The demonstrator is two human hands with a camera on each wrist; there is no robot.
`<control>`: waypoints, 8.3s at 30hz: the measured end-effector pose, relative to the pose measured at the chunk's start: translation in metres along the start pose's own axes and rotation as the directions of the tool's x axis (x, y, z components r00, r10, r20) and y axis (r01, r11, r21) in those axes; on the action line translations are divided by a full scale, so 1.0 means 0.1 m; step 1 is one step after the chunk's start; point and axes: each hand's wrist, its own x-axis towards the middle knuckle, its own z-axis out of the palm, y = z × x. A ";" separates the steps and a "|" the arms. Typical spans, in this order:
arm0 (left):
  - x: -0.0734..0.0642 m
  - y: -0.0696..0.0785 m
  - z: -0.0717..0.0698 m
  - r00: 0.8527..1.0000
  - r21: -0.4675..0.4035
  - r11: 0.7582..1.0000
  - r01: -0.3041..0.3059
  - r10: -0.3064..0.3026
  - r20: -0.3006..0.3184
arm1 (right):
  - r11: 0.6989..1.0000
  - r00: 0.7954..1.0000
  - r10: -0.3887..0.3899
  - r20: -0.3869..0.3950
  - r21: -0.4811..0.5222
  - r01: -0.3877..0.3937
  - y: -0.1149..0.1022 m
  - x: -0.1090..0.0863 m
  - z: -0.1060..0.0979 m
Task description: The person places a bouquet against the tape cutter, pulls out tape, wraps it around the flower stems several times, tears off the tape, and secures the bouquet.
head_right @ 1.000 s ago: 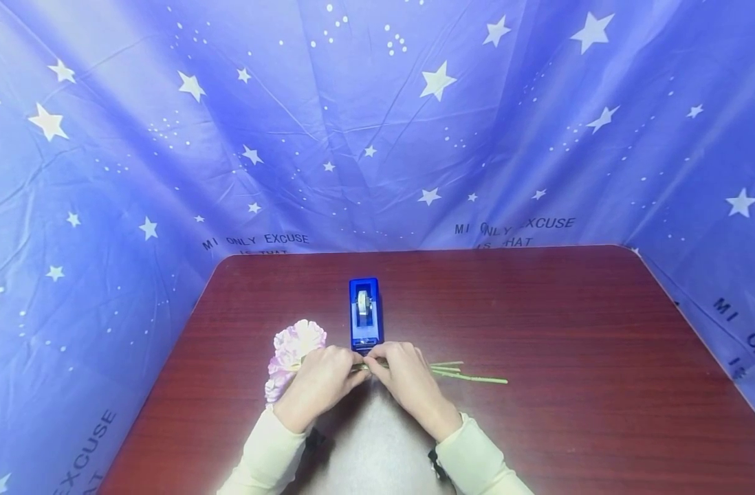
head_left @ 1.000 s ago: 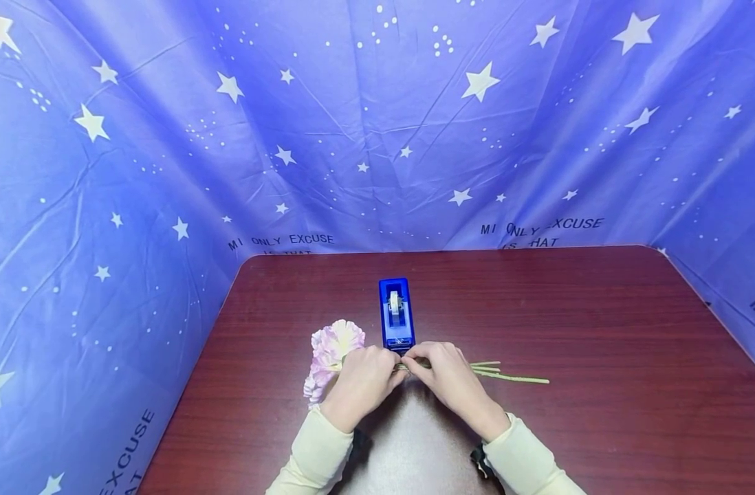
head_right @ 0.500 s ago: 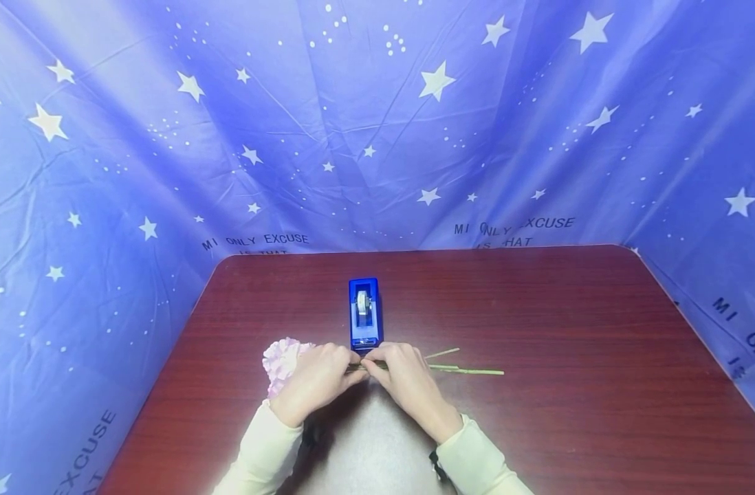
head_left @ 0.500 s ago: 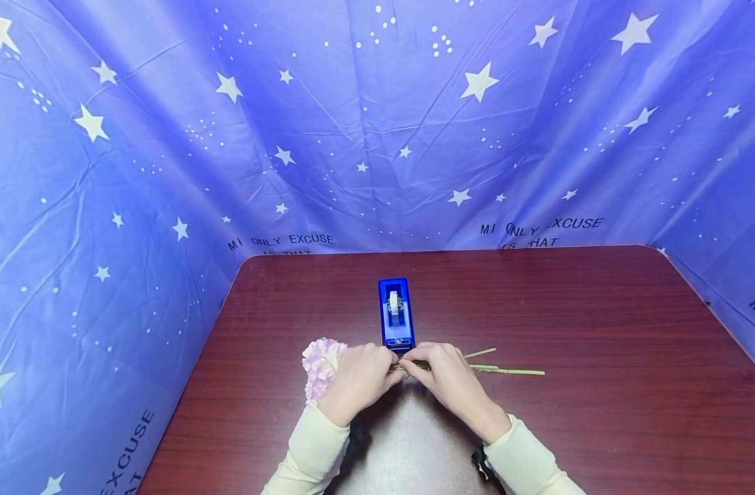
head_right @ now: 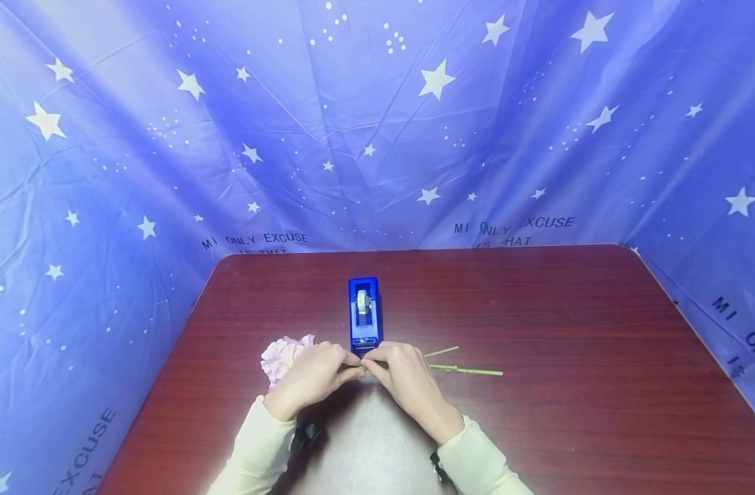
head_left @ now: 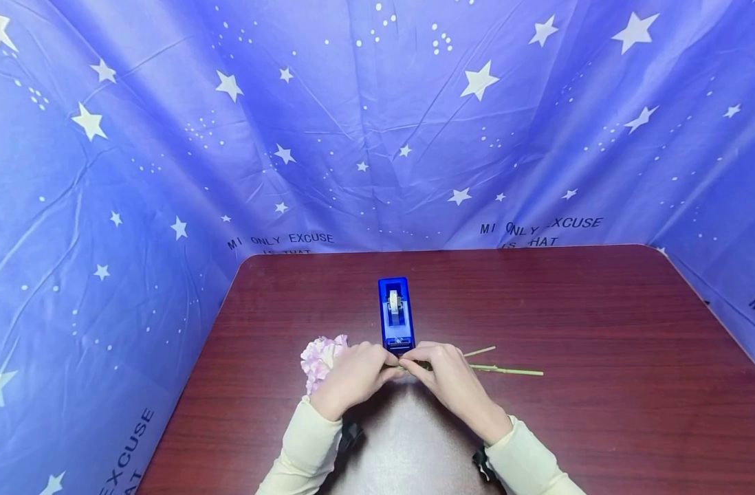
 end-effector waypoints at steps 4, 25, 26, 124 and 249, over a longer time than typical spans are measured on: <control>0.00 -0.01 0.00 0.999 -0.005 1.000 -0.015 0.014 -0.042 | 1.000 1.000 -0.007 0.002 0.014 0.007 0.01 0.00 0.00; 0.01 -0.04 0.08 0.995 0.010 1.000 -0.019 0.020 -0.099 | 0.999 0.998 0.046 0.039 -0.029 -0.045 -0.01 0.01 -0.03; 0.01 -0.04 0.09 0.995 0.015 1.000 -0.018 0.019 -0.103 | 0.998 0.998 0.049 0.041 -0.029 -0.048 -0.01 0.02 -0.03; 0.00 0.07 -0.02 0.994 0.066 0.992 -0.107 0.107 0.003 | 0.991 0.988 0.103 0.118 0.072 -0.112 0.02 -0.03 -0.12; -0.08 0.13 0.02 0.955 0.382 0.923 -0.043 0.151 -0.257 | 0.965 0.925 0.140 0.353 0.163 -0.208 0.02 -0.12 -0.22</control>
